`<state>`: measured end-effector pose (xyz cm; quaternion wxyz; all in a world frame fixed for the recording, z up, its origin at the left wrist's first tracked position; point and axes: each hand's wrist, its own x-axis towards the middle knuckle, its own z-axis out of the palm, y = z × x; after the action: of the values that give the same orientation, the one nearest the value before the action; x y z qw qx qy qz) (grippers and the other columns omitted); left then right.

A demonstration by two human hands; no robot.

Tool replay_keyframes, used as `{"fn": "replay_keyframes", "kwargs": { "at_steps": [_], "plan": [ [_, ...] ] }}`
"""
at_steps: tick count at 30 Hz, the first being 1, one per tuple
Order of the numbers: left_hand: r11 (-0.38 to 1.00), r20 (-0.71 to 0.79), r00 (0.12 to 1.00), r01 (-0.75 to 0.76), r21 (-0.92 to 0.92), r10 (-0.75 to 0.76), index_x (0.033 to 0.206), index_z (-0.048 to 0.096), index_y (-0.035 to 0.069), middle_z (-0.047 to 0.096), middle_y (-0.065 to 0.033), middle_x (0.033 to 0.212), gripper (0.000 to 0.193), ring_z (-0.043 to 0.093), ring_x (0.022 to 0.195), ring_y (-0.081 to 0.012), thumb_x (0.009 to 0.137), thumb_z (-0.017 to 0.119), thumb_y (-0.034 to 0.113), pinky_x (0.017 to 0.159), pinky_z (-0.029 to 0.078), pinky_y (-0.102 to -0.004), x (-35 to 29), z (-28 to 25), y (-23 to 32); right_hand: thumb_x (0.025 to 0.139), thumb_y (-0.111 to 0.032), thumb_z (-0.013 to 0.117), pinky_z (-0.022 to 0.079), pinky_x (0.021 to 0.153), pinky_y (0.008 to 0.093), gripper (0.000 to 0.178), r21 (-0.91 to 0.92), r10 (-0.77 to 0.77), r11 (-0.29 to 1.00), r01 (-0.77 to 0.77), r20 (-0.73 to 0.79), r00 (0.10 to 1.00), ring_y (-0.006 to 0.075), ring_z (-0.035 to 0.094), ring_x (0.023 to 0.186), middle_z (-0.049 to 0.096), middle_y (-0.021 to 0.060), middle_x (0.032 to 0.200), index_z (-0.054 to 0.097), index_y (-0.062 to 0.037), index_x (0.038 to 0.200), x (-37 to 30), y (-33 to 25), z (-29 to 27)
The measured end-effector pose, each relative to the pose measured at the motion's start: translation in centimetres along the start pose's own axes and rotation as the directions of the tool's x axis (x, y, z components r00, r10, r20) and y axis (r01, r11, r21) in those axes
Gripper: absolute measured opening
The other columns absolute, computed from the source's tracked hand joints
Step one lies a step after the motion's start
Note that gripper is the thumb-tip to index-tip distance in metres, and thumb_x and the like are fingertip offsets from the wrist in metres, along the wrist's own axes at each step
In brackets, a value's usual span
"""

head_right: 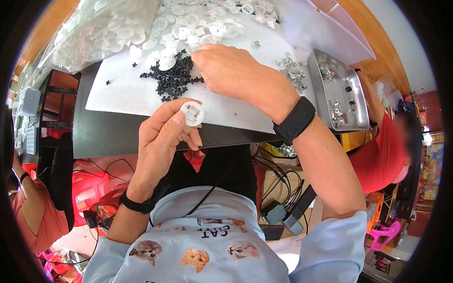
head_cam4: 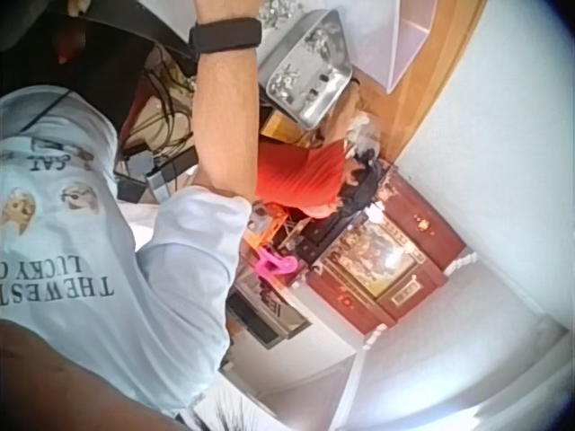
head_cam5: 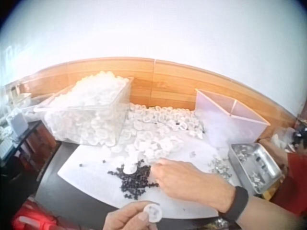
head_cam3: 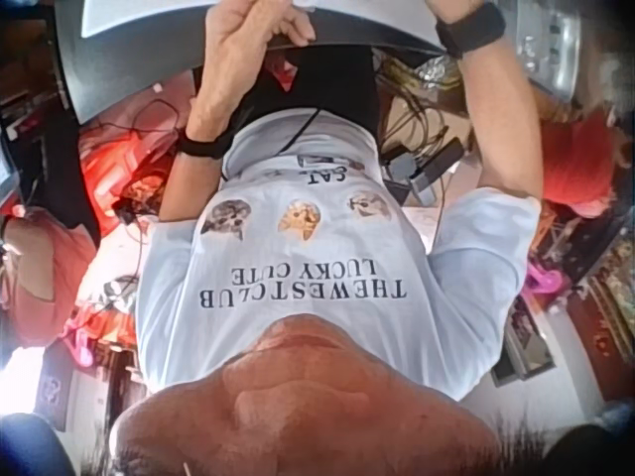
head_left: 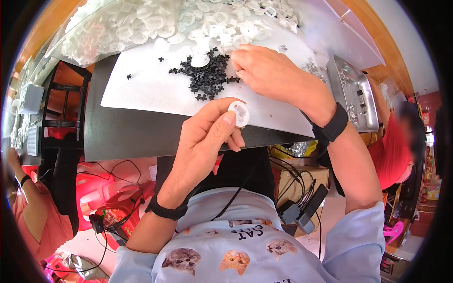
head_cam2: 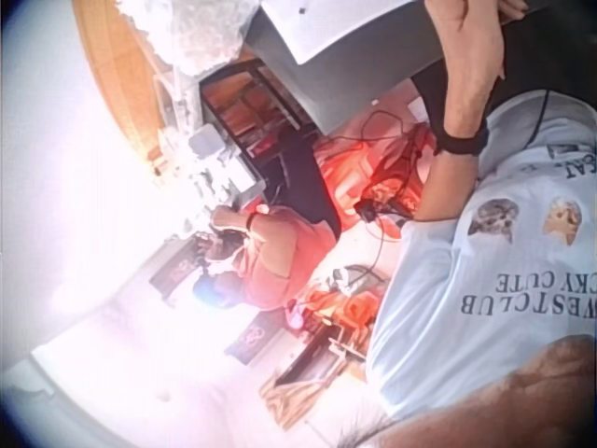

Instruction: Manually assembling small black plastic inserts into white circular frames at a workshop table.

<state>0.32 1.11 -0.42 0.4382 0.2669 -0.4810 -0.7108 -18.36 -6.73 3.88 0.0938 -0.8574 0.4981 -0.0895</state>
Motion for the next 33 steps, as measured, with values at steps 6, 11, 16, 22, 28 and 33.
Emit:
{"fn": "replay_keyframes", "kwargs": {
  "at_steps": [6,11,16,22,28,33],
  "plan": [
    [1.0,-0.027,0.999,0.019,-0.002,-0.019,0.116,0.054,-0.005,0.06,-0.0069,0.093,0.033,0.06,0.072,-0.0107,0.099,0.048,0.022,0.065,0.05,-0.0241,0.0,0.3,0.2,0.078,-0.002,0.048,0.042,0.066,0.0439,0.002,0.104,0.004,0.995,0.0,-0.045,0.999,0.0353,0.052,0.076,0.052,0.0156,0.078,0.047,0.0003,0.078,0.0,0.2,0.7],
    [0.999,-0.038,0.999,0.033,-0.014,-0.034,0.117,0.053,-0.005,0.06,-0.007,0.095,0.033,0.061,0.073,-0.0119,0.099,0.048,0.022,0.066,0.051,-0.0246,0.1,0.4,0.2,0.076,-0.001,0.048,0.038,0.063,0.0426,0.004,0.153,-0.007,0.988,0.026,-0.12,0.993,0.0337,0.048,0.071,0.048,0.0157,0.07,0.044,0.0002,0.075,0.0,0.4,1.2],
    [1.0,-0.028,1.0,0.005,0.006,-0.005,0.119,0.052,-0.005,0.061,-0.0103,0.094,0.033,0.062,0.072,-0.0136,0.099,0.045,0.021,0.064,0.051,-0.0246,0.1,0.2,0.1,0.076,-0.003,0.049,0.039,0.057,0.0417,0.006,0.122,0.134,0.985,-0.124,-0.072,0.988,0.0346,0.05,0.063,0.053,0.0184,0.067,0.049,0.0025,0.074,0.1,-0.2,0.9],
    [1.0,-0.038,0.999,0.007,0.008,-0.007,0.12,0.051,-0.006,0.061,-0.0113,0.088,0.035,0.061,0.065,-0.0147,0.1,0.042,0.021,0.058,0.049,-0.0242,0.2,0.1,0.0,0.08,-0.007,0.059,0.042,0.053,0.0311,0.01,0.36,0.118,0.929,-0.089,-0.058,0.991,0.0156,0.052,0.058,0.056,0.0076,0.064,0.055,0.0008,0.075,-0.7,0.7,0.4],
    [0.997,-0.059,0.997,0.05,-0.064,-0.054,0.116,0.056,-0.004,0.058,-0.0088,0.082,0.034,0.058,0.062,-0.0117,0.099,0.045,0.023,0.056,0.047,-0.0232,0.1,0.0,0.4,0.085,-0.011,0.062,0.04,0.048,0.0205,0.012,0.712,0.297,0.599,-0.366,0.227,0.928,0.0042,0.049,0.056,0.057,-0.0003,0.068,0.061,-0.0019,0.077,-3.3,-0.1,-1.2],
    [0.994,-0.086,0.993,0.076,-0.076,-0.082,0.115,0.057,-0.004,0.058,-0.0082,0.078,0.035,0.057,0.059,-0.0114,0.1,0.045,0.025,0.053,0.045,-0.0225,0.2,0.2,0.6,0.086,-0.013,0.063,0.041,0.049,0.0214,0.014,0.814,0.305,0.456,-0.36,0.237,0.922,0.0055,0.049,0.057,0.057,0.0001,0.068,0.062,-0.0012,0.079,-4.6,-1.8,-2.1]
  ]
}}
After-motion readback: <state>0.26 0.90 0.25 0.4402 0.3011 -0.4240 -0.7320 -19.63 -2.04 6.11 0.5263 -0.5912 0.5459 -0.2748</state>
